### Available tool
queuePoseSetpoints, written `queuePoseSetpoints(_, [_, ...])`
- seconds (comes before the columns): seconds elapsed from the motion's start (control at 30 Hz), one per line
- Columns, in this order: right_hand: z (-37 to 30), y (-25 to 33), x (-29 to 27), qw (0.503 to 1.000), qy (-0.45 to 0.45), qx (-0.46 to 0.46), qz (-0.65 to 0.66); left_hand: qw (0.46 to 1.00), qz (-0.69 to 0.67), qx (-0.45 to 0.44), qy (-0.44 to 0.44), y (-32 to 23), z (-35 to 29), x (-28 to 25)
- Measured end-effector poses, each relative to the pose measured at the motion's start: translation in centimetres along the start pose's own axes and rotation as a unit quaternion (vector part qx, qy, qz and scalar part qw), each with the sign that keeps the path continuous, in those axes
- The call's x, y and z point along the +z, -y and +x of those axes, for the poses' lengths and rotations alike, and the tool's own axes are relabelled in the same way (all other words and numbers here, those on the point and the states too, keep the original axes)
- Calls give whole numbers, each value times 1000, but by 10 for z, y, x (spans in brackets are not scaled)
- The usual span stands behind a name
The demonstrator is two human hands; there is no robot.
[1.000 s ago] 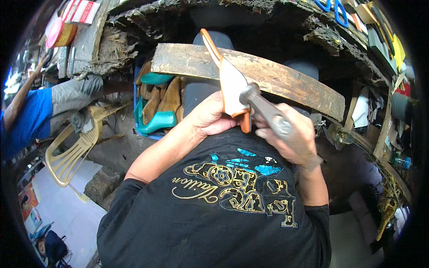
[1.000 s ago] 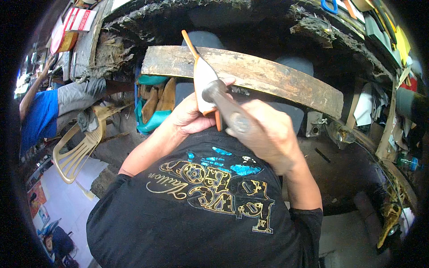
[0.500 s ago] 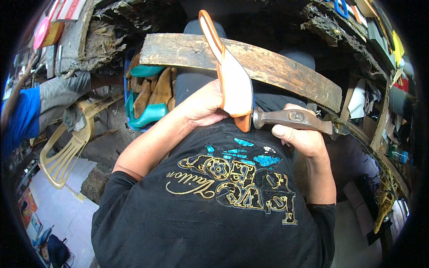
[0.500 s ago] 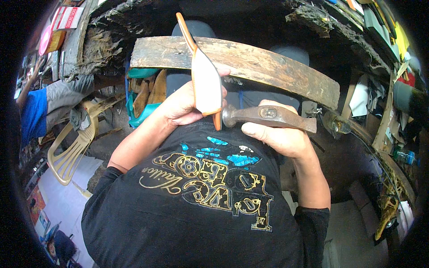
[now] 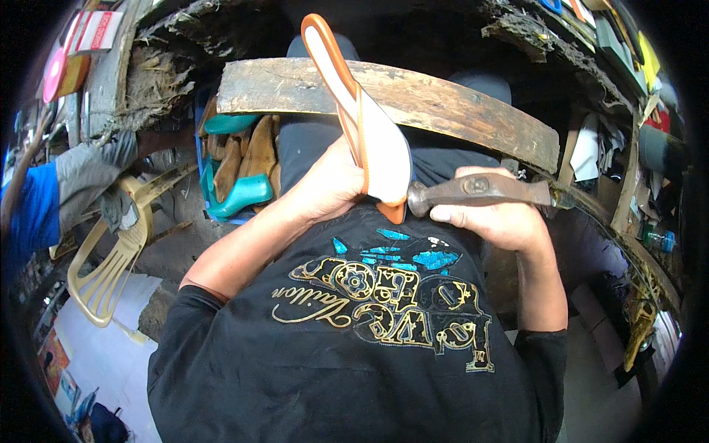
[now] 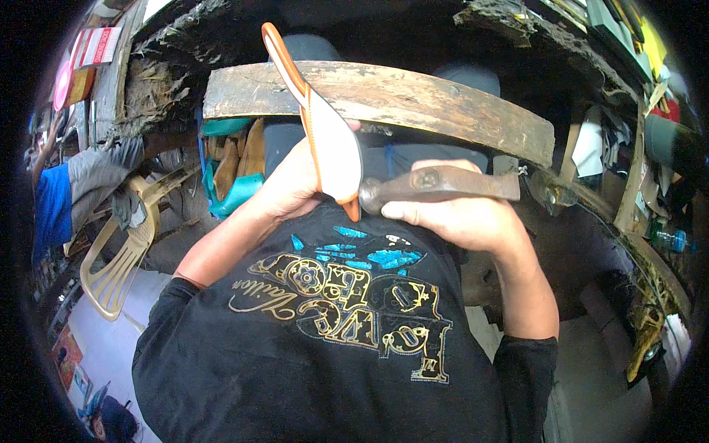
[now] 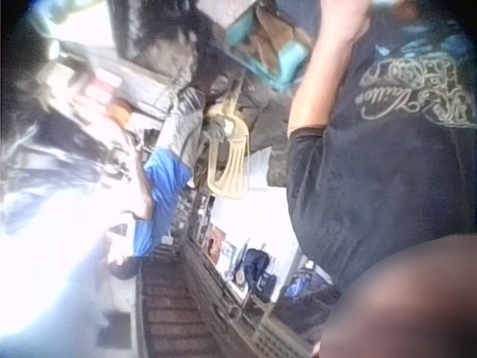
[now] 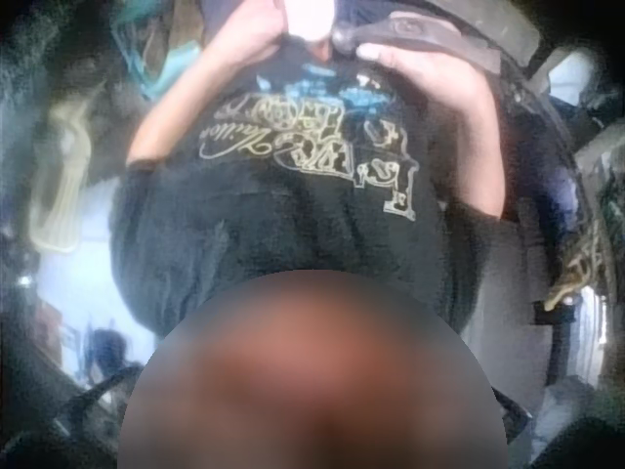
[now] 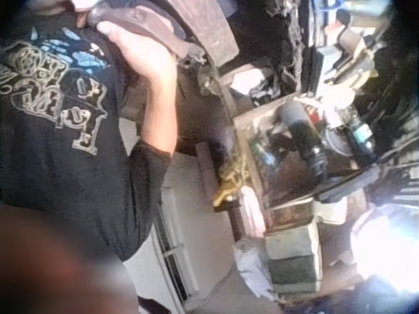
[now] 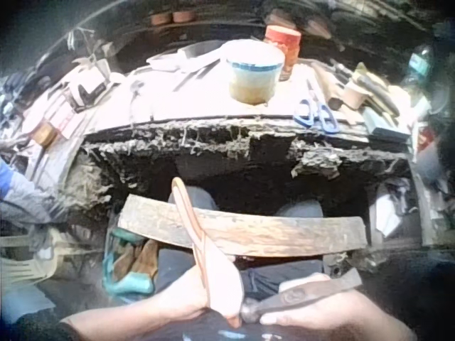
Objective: The person repairs a red and green high-heeled shoe by hammering the sole and heel, then uses pliers to adjust the heel. They also hammer a flip-flop sole on a wooden block. The person works at a cluttered workbench with tools and shoe lasts visible.
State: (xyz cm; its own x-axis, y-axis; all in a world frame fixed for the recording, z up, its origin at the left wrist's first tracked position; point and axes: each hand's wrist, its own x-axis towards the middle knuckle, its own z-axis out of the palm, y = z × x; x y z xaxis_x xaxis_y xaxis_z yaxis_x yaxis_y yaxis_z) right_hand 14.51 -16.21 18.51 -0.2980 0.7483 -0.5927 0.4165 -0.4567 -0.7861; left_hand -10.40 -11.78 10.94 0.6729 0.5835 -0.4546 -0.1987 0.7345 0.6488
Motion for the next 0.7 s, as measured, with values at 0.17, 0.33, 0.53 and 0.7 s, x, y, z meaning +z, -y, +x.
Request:
queuePoseSetpoints(0.17, [13, 1, 1, 995, -84, -52, 5, 985, -162, -17, -52, 5, 1, -8])
queuePoseSetpoints(0.33, [12, -8, 5, 977, -8, 86, 195, 971, -232, -6, -56, 7, -4, -15])
queuePoseSetpoints(0.53, [17, -7, 11, 982, 18, 62, 175, 979, -199, -29, -40, -3, -13, -14])
queuePoseSetpoints(0.7, [20, -3, 11, 984, 27, 72, 160, 991, -113, -55, -51, -11, -20, -8])
